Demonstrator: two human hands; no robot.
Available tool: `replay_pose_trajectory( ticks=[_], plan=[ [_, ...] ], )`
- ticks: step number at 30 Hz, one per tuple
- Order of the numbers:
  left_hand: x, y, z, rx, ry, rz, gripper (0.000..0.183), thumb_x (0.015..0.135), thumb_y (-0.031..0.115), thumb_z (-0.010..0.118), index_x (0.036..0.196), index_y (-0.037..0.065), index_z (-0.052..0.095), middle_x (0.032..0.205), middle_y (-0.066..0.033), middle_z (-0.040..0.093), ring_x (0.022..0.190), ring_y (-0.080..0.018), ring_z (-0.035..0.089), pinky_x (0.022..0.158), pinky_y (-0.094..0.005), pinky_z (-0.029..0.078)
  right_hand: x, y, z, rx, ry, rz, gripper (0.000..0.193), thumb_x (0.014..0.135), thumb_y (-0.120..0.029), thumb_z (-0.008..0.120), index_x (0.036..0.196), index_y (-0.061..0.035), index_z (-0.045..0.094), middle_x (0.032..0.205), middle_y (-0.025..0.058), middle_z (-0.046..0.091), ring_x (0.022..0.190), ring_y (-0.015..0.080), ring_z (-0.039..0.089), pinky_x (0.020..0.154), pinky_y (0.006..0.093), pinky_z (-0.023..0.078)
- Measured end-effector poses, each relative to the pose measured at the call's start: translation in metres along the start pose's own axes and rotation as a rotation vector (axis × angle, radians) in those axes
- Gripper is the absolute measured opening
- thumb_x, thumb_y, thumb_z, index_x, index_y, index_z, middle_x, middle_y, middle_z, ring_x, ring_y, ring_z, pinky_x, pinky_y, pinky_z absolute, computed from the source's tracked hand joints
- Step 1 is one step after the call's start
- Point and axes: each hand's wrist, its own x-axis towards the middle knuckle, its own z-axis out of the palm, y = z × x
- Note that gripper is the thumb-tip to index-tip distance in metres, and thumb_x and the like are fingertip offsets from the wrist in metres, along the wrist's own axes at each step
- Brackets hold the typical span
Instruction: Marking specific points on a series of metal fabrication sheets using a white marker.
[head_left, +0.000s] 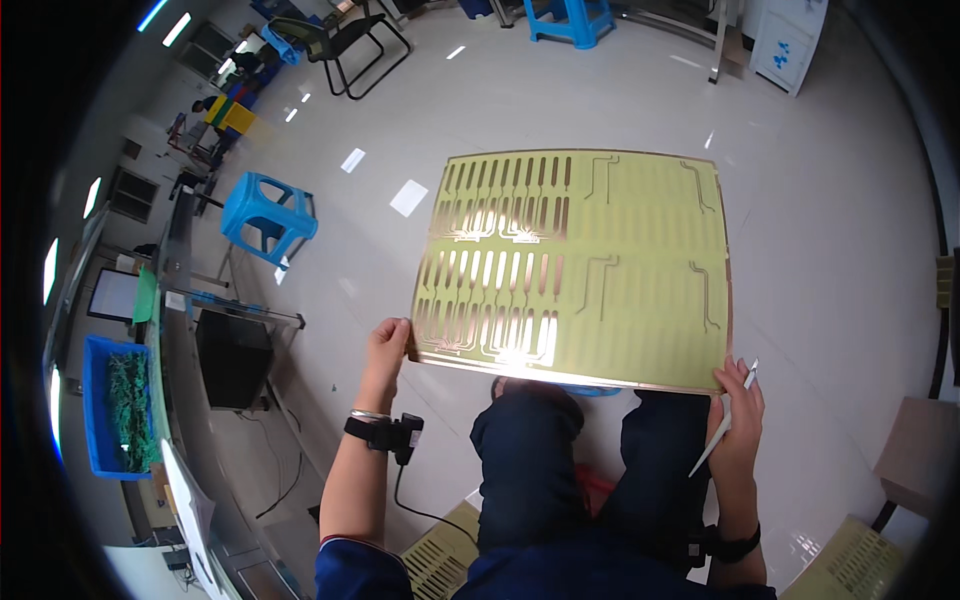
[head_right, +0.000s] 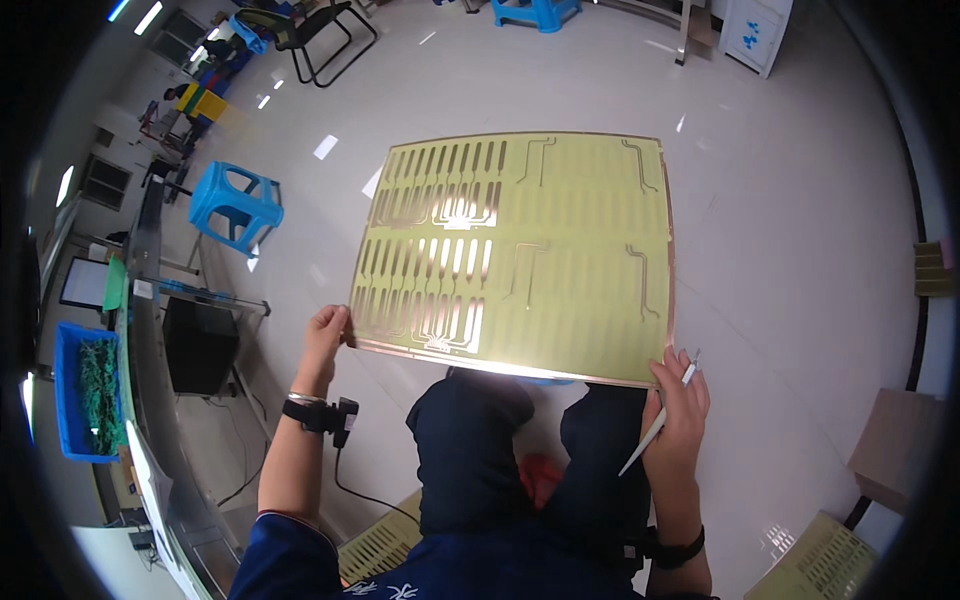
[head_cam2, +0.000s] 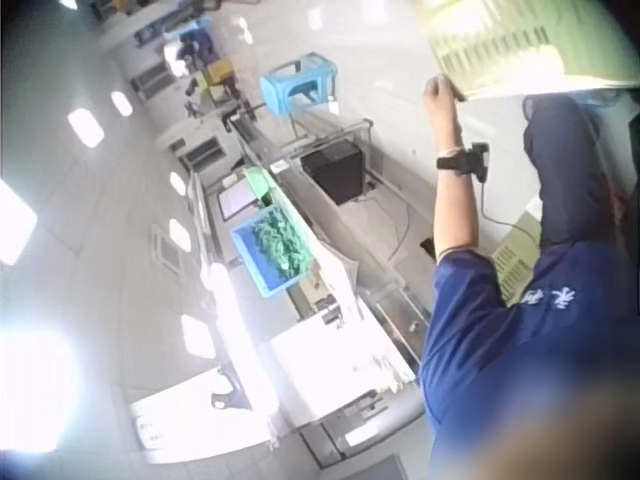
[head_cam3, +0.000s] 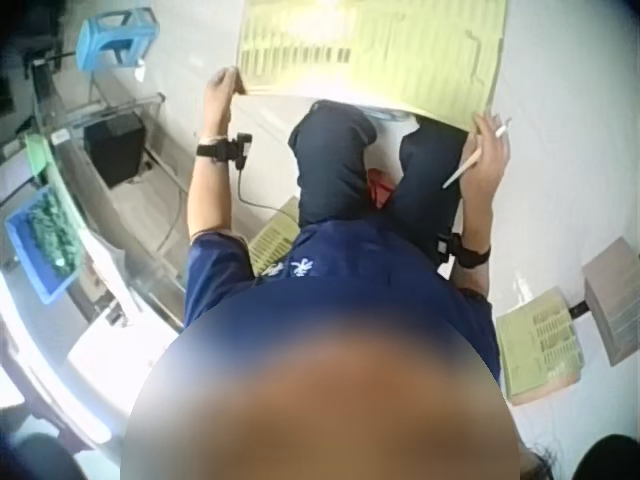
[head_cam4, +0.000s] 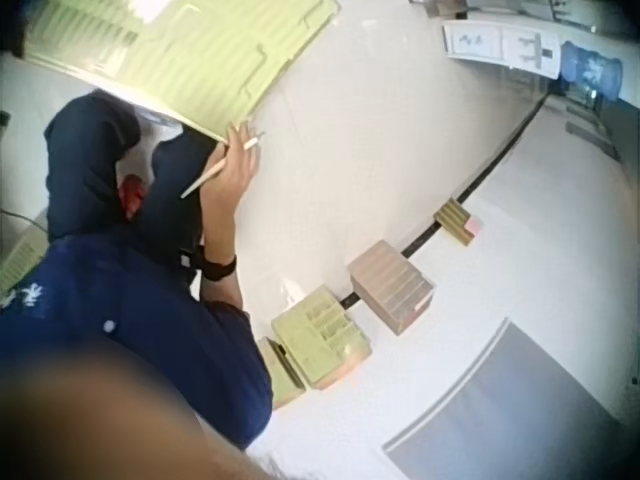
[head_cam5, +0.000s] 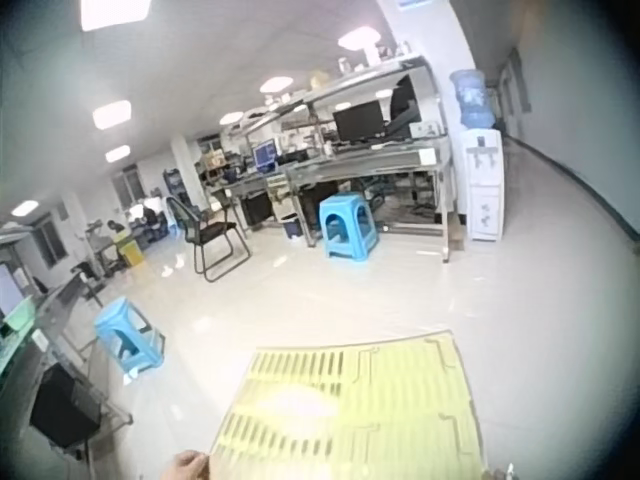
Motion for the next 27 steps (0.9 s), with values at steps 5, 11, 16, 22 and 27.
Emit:
replay_pose_trajectory(
  ticks=[5,11,16,22,27],
  plan=[
    [-0.008,0.038,0.018,0.506,0.099,0.228,0.031,0.097,0.019,0.060,0.077,-0.004,0.060,0.070,-0.0140,0.059,0.060,-0.0196,0.053,0.056,-0.0346,0.042,0.001,-0.004,-0.001,-0.079,0.015,0.009,0.025,0.093,0.000,0.055,0.117,-0.0017,0.062,0.126,0.0211,0.064,0.126,0.0426,0.053,0.110,0.0495,0.035],
    [-0.069,0.058,0.036,0.887,0.296,0.614,0.028,0.095,0.017,0.063,0.078,-0.005,0.061,0.069,-0.0197,0.061,0.060,-0.0296,0.060,0.059,-0.0381,0.045,0.005,0.031,-0.009,0.261,0.083,0.320,0.024,0.098,-0.004,0.054,0.121,0.0007,0.060,0.114,0.0157,0.067,0.111,0.0256,0.063,0.099,0.0350,0.046],
    [-0.142,0.002,0.036,0.285,-0.202,0.056,0.033,0.098,0.023,0.063,0.077,-0.003,0.061,0.067,-0.0090,0.061,0.062,-0.0162,0.057,0.060,-0.0325,0.045,-0.007,0.067,-0.038,0.210,0.125,0.304,0.025,0.101,-0.009,0.052,0.124,0.0003,0.058,0.106,0.0116,0.068,0.098,0.0176,0.063,0.090,0.0304,0.048],
    [-0.178,-0.020,0.039,-0.202,-0.316,-0.234,0.027,0.102,0.025,0.057,0.088,0.002,0.063,0.075,0.0015,0.059,0.068,-0.0064,0.052,0.061,-0.0256,0.044,-0.045,0.086,-0.083,0.276,-0.070,0.469,0.031,0.104,-0.020,0.053,0.129,-0.0037,0.057,0.104,0.0089,0.068,0.090,0.0123,0.062,0.080,0.0265,0.049],
    [-0.170,-0.010,0.055,-0.392,-0.181,-0.214,0.018,0.103,0.021,0.054,0.104,0.005,0.061,0.086,0.0035,0.061,0.074,-0.0044,0.053,0.063,-0.0219,0.043,-0.033,0.073,-0.128,0.212,-0.028,0.410,0.044,0.107,-0.034,0.044,0.138,-0.0041,0.052,0.110,0.0112,0.067,0.091,0.0123,0.063,0.077,0.0280,0.049]
  ],
)
